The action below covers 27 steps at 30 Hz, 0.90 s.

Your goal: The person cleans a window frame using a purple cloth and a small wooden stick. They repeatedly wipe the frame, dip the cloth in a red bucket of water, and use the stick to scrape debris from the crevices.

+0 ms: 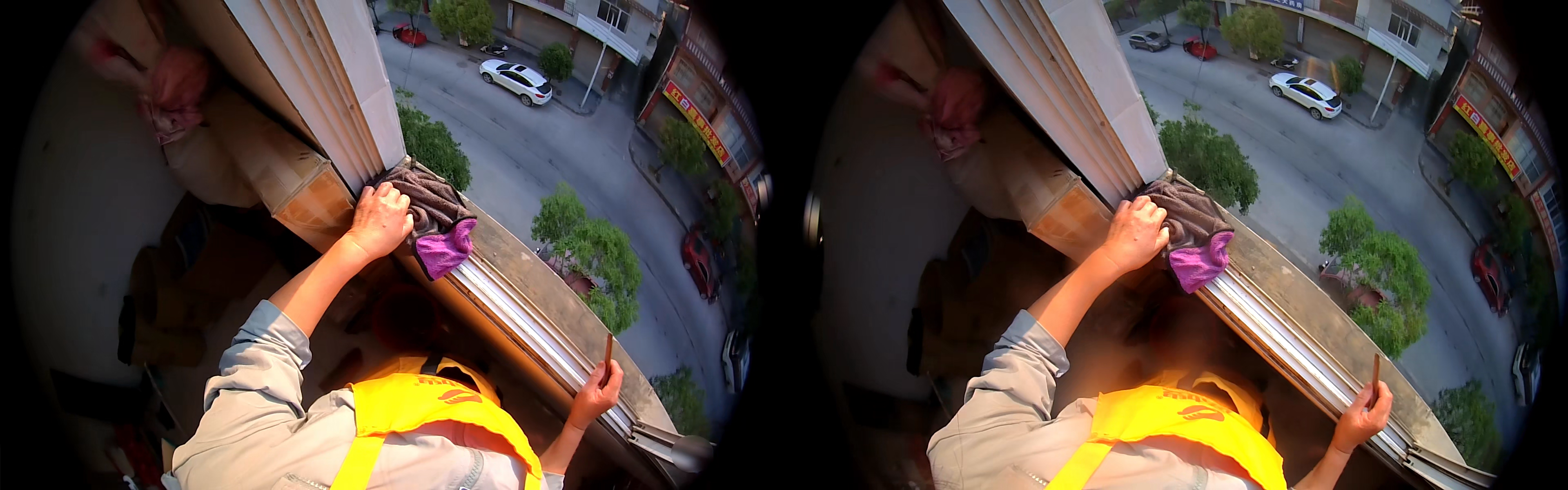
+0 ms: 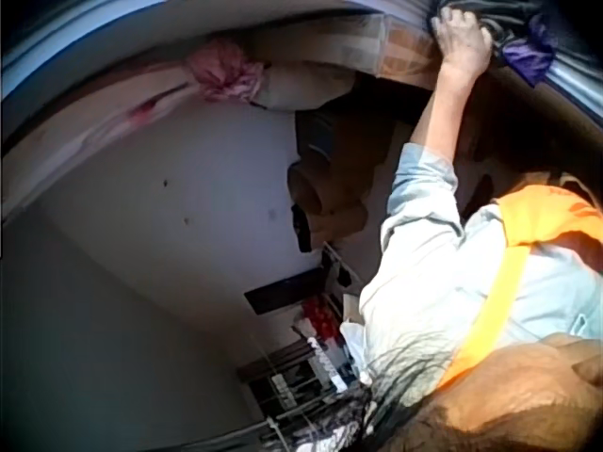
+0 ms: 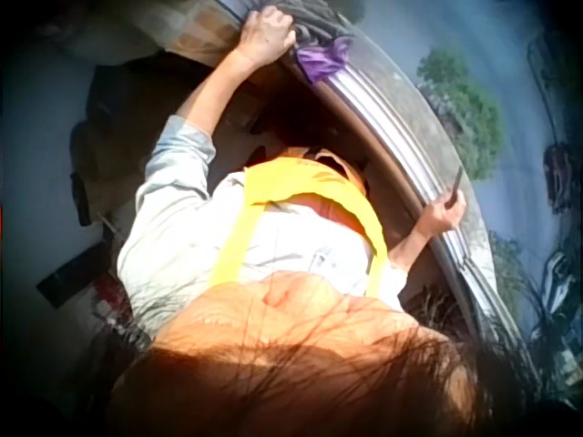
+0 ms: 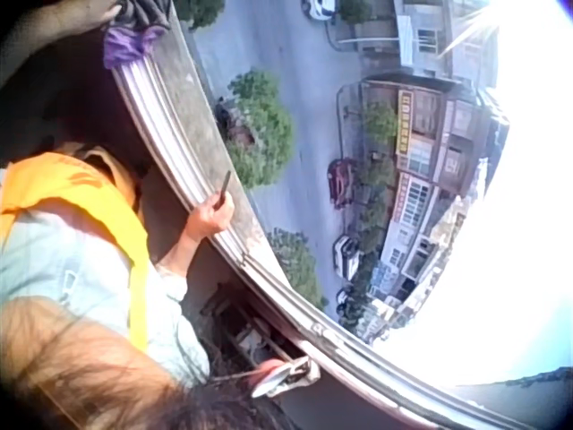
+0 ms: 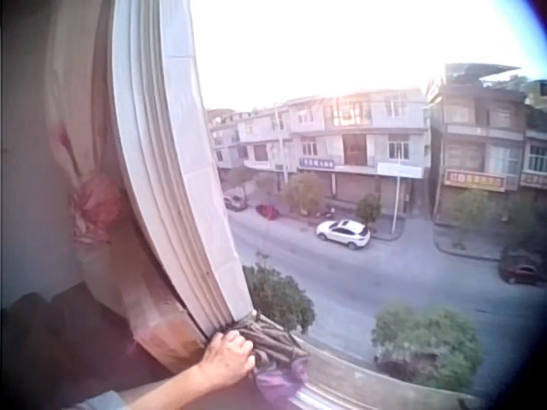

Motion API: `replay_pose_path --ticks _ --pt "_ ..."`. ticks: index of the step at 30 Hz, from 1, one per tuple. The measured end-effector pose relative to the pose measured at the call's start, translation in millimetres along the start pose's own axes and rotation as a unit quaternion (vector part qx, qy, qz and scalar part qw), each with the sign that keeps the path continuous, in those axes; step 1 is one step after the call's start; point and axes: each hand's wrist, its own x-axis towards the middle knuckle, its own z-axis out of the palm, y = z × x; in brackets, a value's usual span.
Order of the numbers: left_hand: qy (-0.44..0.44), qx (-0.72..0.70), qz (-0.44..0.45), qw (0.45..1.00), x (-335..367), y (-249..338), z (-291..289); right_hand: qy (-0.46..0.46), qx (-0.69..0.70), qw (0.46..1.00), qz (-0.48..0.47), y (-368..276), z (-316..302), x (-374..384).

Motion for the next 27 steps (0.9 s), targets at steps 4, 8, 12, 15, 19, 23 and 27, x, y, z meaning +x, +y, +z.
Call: replay_pose_path --ticks 4,8,12,15,19,23,27 --pt "-0.028 0.097 -0.040 0.994 14 5 2 0.004 0.007 1.000 -0.020 -3 -5 1" --pt "-0.172 0.161 -0.042 0.971 50 27 -12 -0.003 0.030 0.998 -0.053 5 -14 5" --pt "-0.215 0.189 -0.048 0.957 47 12 -18 -0.011 0.083 0.993 -0.089 -2 -12 11" --pt "-0.183 0.186 -0.036 0.965 39 8 -11 -0.078 0.159 0.982 -0.068 0 -28 19" --pt "-0.194 0.175 -0.049 0.964 48 8 -8 -0.059 0.172 0.982 -0.040 17 -69 20" --pt "-0.186 0.180 -0.058 0.964 52 8 -2 0.015 0.089 0.996 0.013 55 -108 23" --pt "-0.170 0.155 -0.060 0.971 40 -6 2 0.005 0.017 0.999 0.044 86 -113 20"
